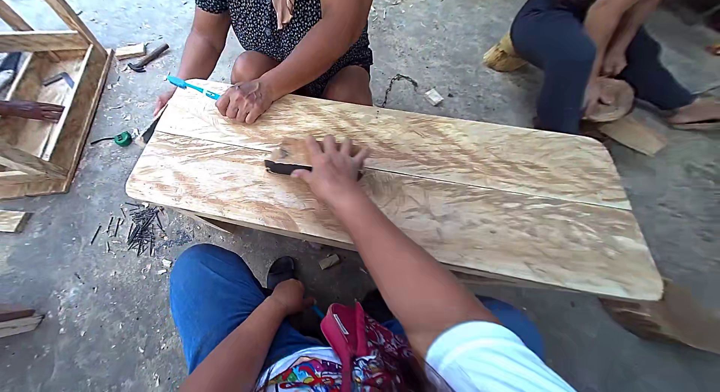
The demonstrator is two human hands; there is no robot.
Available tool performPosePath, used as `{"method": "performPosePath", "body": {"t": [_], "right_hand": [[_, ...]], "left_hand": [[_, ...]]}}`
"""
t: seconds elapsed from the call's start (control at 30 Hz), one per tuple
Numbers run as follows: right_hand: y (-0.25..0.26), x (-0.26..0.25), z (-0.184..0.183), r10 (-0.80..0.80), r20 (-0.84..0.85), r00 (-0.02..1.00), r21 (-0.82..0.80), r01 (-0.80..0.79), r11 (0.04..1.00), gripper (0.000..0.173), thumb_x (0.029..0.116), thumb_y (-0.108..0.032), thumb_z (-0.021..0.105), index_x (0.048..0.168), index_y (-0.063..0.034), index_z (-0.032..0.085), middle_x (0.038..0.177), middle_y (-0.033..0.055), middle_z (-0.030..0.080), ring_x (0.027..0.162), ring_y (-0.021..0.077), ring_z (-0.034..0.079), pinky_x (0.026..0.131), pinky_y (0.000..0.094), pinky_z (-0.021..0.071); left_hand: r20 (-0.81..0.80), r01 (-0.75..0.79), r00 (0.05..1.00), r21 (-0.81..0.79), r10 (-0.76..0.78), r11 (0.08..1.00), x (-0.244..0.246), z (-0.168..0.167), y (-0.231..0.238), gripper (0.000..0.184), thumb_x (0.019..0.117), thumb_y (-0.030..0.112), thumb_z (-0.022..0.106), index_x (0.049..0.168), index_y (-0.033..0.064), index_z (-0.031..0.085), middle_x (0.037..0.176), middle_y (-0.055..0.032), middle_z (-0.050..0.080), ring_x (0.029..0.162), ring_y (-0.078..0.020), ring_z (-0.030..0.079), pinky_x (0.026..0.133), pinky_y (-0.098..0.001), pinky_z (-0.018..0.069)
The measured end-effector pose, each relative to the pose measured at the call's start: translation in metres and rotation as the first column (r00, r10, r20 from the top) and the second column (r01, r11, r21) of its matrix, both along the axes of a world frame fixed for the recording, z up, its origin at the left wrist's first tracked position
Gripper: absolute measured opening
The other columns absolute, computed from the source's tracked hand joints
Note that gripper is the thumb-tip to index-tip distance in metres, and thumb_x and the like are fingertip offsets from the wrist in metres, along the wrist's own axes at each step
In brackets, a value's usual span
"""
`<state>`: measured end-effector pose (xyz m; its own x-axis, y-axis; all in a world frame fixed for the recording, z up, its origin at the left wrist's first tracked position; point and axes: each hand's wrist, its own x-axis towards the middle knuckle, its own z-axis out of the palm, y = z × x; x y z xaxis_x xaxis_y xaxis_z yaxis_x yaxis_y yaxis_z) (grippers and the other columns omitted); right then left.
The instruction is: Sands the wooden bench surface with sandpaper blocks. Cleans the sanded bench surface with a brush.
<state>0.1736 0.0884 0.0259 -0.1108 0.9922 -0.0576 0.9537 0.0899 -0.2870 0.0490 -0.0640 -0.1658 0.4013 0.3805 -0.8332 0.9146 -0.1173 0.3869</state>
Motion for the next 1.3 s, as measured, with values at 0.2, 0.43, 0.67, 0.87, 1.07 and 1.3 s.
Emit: {"method": "performPosePath", "body": {"t": [0.2, 0.43, 0.67, 0.87, 1.07, 1.3], "right_hand": [[0.018, -0.061, 0.007, 0.085, -0.073, 0.994, -0.046, -0.088, 0.995, 0.073, 0.0936, -0.049, 0.071, 0.157, -0.0249, 0.043, 0.153, 0.0135, 0.049, 0.144, 0.0463, 0.035, 0.109, 0.0792, 0.0218], [-0.043, 0.109, 0.0, -0.121, -0.006, 0.993, -0.045, 0.12, 0.992, 0.072, 0.0963, -0.05, 0.067, 0.158, -0.0257, 0.042, 0.154, 0.0193, 0.048, 0.144, 0.0509, 0.036, 0.107, 0.0801, 0.0238], [-0.125, 0.363, -0.018, -0.458, 0.078, 0.886, 0.002, 0.459, 0.888, 0.079, 0.0927, -0.05, 0.072, 0.157, -0.0147, 0.043, 0.153, 0.0282, 0.045, 0.14, 0.0594, 0.037, 0.101, 0.0846, 0.025], [-0.106, 0.317, -0.01, -0.451, 0.036, 0.892, -0.003, 0.451, 0.892, 0.077, 0.0922, -0.045, 0.075, 0.155, -0.0112, 0.045, 0.152, 0.027, 0.047, 0.139, 0.0587, 0.037, 0.102, 0.0851, 0.0217], [-0.058, 0.133, -0.018, -0.148, -0.05, 0.988, 0.098, 0.152, 0.983, 0.076, 0.0871, -0.05, 0.078, 0.152, -0.0205, 0.052, 0.147, 0.0193, 0.055, 0.139, 0.0563, 0.039, 0.104, 0.0879, 0.0198], [-0.091, 0.2, -0.003, -0.175, -0.038, 0.984, -0.027, 0.174, 0.984, 0.071, 0.0939, -0.048, 0.071, 0.156, -0.025, 0.046, 0.152, 0.0142, 0.052, 0.143, 0.0478, 0.038, 0.107, 0.0796, 0.0239]], "left_hand": [[0.01, 0.005, 1.0, 0.048, -0.006, 0.999, -0.004, -0.001, 0.001, 0.053, 0.1078, 0.043, 0.049, 0.125, -0.0042, 0.065, 0.128, -0.028, 0.065, 0.126, -0.0424, 0.059, 0.108, -0.0612, 0.0429], [-0.072, 0.127, 0.99, 0.034, -0.125, 0.991, 0.009, -0.003, 0.001, 0.055, 0.1086, 0.043, 0.047, 0.127, -0.0065, 0.063, 0.132, -0.0297, 0.061, 0.131, -0.0433, 0.055, 0.111, -0.0598, 0.0405], [-0.124, 0.148, 0.982, 0.014, -0.145, 0.989, 0.014, -0.006, -0.001, 0.057, 0.1081, 0.045, 0.048, 0.126, -0.0069, 0.062, 0.131, -0.0297, 0.061, 0.13, -0.0434, 0.056, 0.11, -0.0596, 0.041], [-0.132, 0.17, 0.977, 0.015, -0.166, 0.985, 0.016, -0.006, 0.001, 0.057, 0.1083, 0.045, 0.047, 0.126, -0.0071, 0.063, 0.132, -0.0296, 0.061, 0.13, -0.0429, 0.055, 0.111, -0.0586, 0.0401], [-0.181, 0.219, 0.961, 0.027, -0.211, 0.975, 0.022, -0.01, 0.005, 0.055, 0.1082, 0.045, 0.046, 0.12, -0.0053, 0.066, 0.126, -0.0282, 0.065, 0.125, -0.0421, 0.059, 0.108, -0.0594, 0.0428], [-0.205, 0.212, 0.958, 0.034, -0.201, 0.977, 0.033, -0.013, 0.008, 0.055, 0.1083, 0.044, 0.048, 0.118, -0.0067, 0.066, 0.123, -0.0298, 0.065, 0.123, -0.0436, 0.06, 0.107, -0.0593, 0.0431]]}}
